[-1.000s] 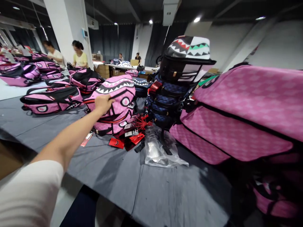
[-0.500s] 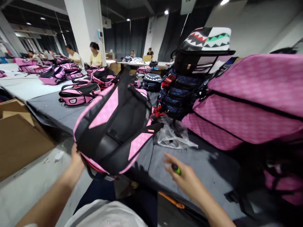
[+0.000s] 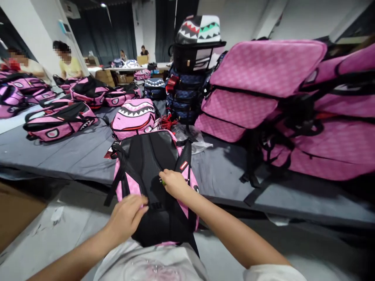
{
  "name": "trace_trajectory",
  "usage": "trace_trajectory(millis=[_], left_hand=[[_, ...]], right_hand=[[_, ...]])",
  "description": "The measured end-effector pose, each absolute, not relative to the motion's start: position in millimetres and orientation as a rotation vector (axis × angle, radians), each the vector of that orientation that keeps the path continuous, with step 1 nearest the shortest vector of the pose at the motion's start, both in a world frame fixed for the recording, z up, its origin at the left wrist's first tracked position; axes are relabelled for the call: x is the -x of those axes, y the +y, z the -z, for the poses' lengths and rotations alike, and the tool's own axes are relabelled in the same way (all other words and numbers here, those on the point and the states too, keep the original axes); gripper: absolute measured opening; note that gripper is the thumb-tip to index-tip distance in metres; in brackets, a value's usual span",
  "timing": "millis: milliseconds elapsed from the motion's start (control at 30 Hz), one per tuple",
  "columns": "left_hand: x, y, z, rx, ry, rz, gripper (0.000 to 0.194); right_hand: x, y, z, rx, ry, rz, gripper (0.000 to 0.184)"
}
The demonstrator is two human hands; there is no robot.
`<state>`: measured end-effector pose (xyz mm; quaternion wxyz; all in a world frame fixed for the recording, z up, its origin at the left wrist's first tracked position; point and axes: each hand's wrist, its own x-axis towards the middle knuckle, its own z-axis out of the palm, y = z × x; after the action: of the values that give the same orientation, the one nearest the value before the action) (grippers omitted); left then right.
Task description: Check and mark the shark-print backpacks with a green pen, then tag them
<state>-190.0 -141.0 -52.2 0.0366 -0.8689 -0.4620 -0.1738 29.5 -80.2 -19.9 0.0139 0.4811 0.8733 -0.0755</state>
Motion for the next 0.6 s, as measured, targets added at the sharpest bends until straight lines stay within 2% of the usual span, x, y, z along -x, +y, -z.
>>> trace_trajectory(millis=[100,200,233,300,400,500,600], left_hand=[[188,-142,87,2.76,-1.256,0.415,0.048],[185,-148,126,2.732,-1.236,0.326,0.05],[185,-152,136,2.7,-1.258,0.334,0.05],[185,-158,143,2.64,-1.282,0.385,0.047],[177,-145,121,2.639,-1.193,0.535,0.039],[150,-93,76,2.675,-1.005,0.645,0.037],[112,-24,37,2.769,-0.954,0.375,0.033]], right_hand=[[-47,-92,24,-1.652,2.557,0.187,0.028],[-80,-105,31,-1.962,2.244,0.19,0.029],[-90,-108,34,-2.058,2.171,0.216,0.031],[-104,-113,38,-2.213,2.108,0.276,0.05],[-104,-110,41,-2.27,2.143,0.402,0.067],[-93,-101,38,-2.263,2.128,0.49,0.062],[-88,-93,34,-2.294,2.099,0.465,0.049]])
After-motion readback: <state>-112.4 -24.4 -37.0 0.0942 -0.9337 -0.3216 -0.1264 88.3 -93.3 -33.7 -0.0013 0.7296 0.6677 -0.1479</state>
